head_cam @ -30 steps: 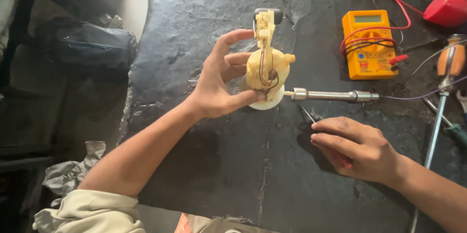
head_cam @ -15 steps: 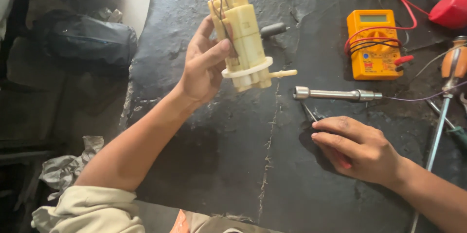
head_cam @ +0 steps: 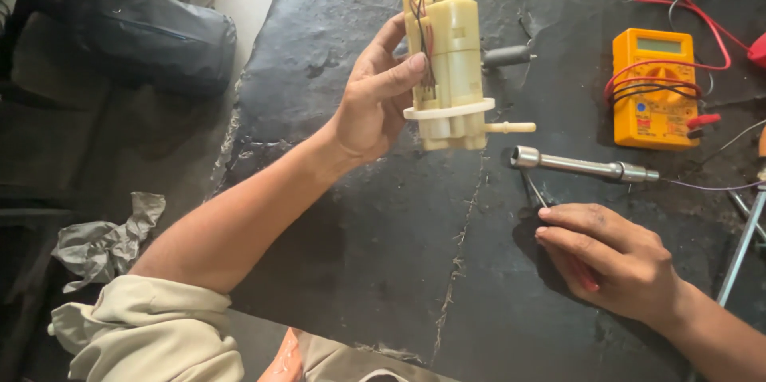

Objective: Repair or assemble a motorcycle fuel pump assembly on a workbench.

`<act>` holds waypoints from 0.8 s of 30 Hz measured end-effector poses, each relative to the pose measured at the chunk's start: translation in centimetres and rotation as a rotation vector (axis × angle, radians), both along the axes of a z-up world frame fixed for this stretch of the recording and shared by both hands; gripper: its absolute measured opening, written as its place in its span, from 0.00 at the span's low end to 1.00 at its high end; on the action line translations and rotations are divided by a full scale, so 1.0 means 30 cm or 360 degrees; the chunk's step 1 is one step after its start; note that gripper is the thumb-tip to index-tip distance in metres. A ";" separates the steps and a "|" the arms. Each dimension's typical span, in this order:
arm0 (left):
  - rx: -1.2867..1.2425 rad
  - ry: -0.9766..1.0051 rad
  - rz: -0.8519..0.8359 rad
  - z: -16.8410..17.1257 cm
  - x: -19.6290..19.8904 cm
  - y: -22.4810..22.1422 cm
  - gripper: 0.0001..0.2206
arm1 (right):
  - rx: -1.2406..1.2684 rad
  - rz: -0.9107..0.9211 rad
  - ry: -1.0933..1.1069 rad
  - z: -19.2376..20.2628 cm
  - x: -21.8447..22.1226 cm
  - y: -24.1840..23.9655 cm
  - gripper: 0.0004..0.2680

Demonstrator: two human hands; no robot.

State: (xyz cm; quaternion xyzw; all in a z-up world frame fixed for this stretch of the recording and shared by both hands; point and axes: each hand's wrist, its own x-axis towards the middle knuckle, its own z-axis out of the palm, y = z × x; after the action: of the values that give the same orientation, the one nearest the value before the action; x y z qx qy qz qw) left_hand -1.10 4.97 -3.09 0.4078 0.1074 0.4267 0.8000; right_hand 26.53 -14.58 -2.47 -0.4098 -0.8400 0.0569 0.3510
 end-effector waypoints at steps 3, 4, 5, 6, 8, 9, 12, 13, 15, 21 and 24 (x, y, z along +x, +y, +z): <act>-0.0037 -0.0039 -0.0042 0.014 0.003 -0.009 0.32 | 0.0000 -0.0010 -0.0002 -0.001 0.004 0.001 0.11; -0.0059 -0.0086 -0.0073 0.021 0.007 -0.013 0.32 | -0.0005 -0.0003 -0.0002 0.001 0.005 0.000 0.11; -0.0059 -0.0087 -0.0080 0.058 0.008 -0.025 0.32 | -0.0004 -0.0010 -0.0003 0.003 0.005 0.000 0.11; -0.0157 -0.0135 -0.0168 0.095 0.010 -0.036 0.32 | -0.0019 -0.0001 -0.0003 0.005 0.006 0.001 0.11; -0.0256 -0.0182 -0.0255 0.103 0.010 -0.049 0.32 | -0.0035 0.0008 -0.0002 0.005 0.008 0.002 0.11; -0.0199 -0.0230 -0.0292 0.073 0.008 -0.049 0.28 | -0.0026 0.0004 -0.0001 0.003 0.008 0.002 0.11; -0.0154 -0.0217 -0.0268 0.037 0.014 -0.062 0.23 | -0.0023 -0.0003 -0.0008 0.000 0.004 0.000 0.11; -0.0153 -0.0153 -0.0222 0.036 0.015 -0.067 0.21 | -0.0015 -0.0018 -0.0016 0.001 0.000 0.000 0.11; -0.0120 -0.0052 -0.0141 0.022 0.023 -0.066 0.21 | -0.0027 -0.0033 -0.0018 0.005 -0.009 0.000 0.10; -0.0042 0.0168 -0.0010 0.024 0.036 -0.078 0.21 | -0.0045 -0.0101 -0.0044 0.009 -0.016 -0.002 0.10; -0.0057 0.0179 -0.0019 0.010 0.042 -0.080 0.21 | -0.0065 -0.0097 -0.0041 0.009 -0.016 -0.003 0.09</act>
State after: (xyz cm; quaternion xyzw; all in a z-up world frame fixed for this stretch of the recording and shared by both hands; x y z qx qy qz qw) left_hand 0.16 2.58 -2.80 0.4173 0.1574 0.3964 0.8025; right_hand 26.06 -14.68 -2.20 -0.4430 -0.8303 0.0581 0.3331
